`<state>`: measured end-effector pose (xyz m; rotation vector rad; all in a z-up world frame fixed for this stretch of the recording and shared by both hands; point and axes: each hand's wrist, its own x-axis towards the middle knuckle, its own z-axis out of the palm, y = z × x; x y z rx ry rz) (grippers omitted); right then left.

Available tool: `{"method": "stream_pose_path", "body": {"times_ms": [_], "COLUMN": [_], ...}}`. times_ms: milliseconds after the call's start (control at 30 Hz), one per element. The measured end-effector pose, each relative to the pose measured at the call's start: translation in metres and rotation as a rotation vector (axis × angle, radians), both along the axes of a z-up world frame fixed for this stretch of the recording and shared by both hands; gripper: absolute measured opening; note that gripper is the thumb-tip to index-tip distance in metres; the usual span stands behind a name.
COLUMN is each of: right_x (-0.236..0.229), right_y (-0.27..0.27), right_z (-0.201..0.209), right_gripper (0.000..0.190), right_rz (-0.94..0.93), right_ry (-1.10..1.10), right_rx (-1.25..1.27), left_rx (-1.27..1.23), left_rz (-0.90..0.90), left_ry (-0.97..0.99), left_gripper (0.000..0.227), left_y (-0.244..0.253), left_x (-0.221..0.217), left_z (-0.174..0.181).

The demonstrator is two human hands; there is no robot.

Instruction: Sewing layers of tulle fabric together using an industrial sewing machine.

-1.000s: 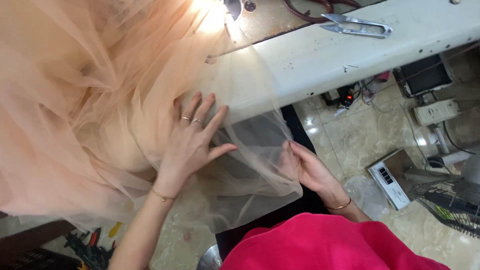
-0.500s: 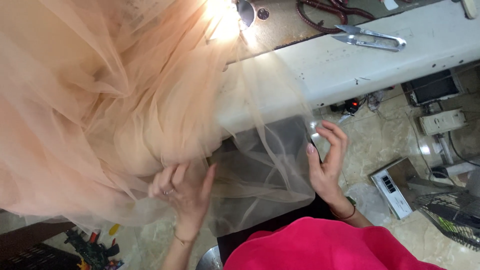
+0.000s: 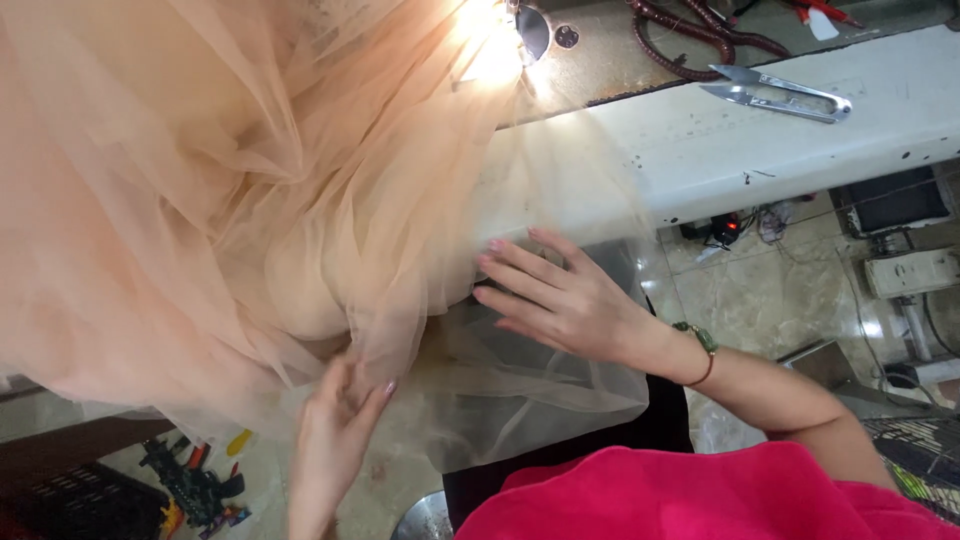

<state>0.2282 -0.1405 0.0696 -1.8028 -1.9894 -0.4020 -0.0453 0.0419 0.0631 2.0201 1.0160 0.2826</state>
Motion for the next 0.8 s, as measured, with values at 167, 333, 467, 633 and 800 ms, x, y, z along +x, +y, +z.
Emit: {"method": "stream_pose_path", "body": {"times_ms": [167,333,467,633,800], "right_x": [-0.011,-0.043,-0.05,-0.044,-0.024], "right_y": [0.027,0.042,-0.024,-0.158,-0.18], "right_z": [-0.005,-0.014,-0.019,-0.13,-0.181], "right_gripper": [0.071,0.056,0.055,0.037,0.062], "right_rz": [-0.029,0.089,0.06,-0.487,-0.653], "right_ry": [0.034,0.418,0.569,1.054,1.296], "right_rx": [-0.111,-0.102,-0.066,0.374,0.206], "left_rx": [0.732,-0.021,-0.128,-0.391,-0.561], "left_rz": [-0.108,-0.566,-0.515,-0.243,-0.187], "left_ry": [0.23,-0.53,-0.475,-0.42,-0.516], "left_gripper": [0.015,0.01,0.008,0.005,0.014], "left_y": [-0.002,-0.049,-0.078,-0.085,-0.101], "left_x": [-0.022,0.035,0.073,0.052,0.063], "left_z": [0.036,0.06,0.05,-0.008,-0.054]}}
